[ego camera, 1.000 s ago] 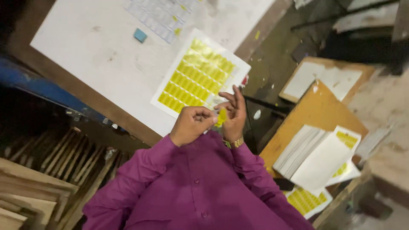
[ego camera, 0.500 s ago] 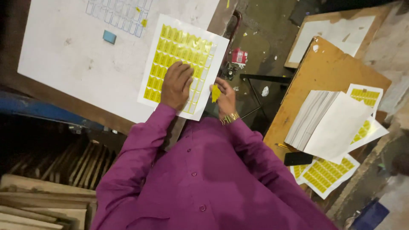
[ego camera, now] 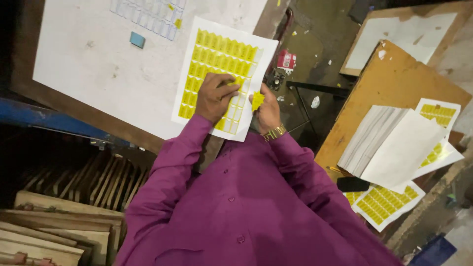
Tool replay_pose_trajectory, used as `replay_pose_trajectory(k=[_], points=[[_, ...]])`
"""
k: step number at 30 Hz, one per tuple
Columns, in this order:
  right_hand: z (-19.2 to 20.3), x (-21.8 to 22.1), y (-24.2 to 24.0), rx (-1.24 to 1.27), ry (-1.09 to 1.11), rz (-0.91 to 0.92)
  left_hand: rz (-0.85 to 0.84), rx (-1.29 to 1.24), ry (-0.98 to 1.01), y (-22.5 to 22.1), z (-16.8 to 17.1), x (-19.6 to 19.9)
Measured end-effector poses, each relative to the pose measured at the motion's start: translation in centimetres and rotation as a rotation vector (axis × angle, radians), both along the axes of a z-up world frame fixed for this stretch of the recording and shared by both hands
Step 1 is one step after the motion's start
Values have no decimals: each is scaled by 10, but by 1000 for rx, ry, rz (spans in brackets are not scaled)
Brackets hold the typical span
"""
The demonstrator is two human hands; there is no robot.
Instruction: The recorder is peeling small yellow price labels from a backing sheet and carefully adhering them to a grid template on a work surface.
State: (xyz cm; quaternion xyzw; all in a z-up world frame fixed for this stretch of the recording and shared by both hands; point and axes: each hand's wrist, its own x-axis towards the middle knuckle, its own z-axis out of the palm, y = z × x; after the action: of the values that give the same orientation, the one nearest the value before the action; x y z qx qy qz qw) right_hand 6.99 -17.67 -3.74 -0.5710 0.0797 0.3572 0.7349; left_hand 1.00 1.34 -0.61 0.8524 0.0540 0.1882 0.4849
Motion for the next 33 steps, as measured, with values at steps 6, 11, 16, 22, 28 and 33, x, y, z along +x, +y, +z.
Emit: replay_pose_trajectory(k=[6,11,16,22,28,33], points=[[11,6,-5,164,163,-24,-71,92,-122,-2,1,-2],[9,6,-5,164,160,-21,-109,130,-143,2,4,0],[10,3,-9,165,176,-73,-91,-36,-55,4,0,0],[32,-5,-2,195,276,-19,-128,-170,16,11,2,-1],[20,-5,-7,214,175,26,-105,-122,-7,9,-2,1],[31,-4,-1,175,151,19,-85,-66,-52,6,-3,5]])
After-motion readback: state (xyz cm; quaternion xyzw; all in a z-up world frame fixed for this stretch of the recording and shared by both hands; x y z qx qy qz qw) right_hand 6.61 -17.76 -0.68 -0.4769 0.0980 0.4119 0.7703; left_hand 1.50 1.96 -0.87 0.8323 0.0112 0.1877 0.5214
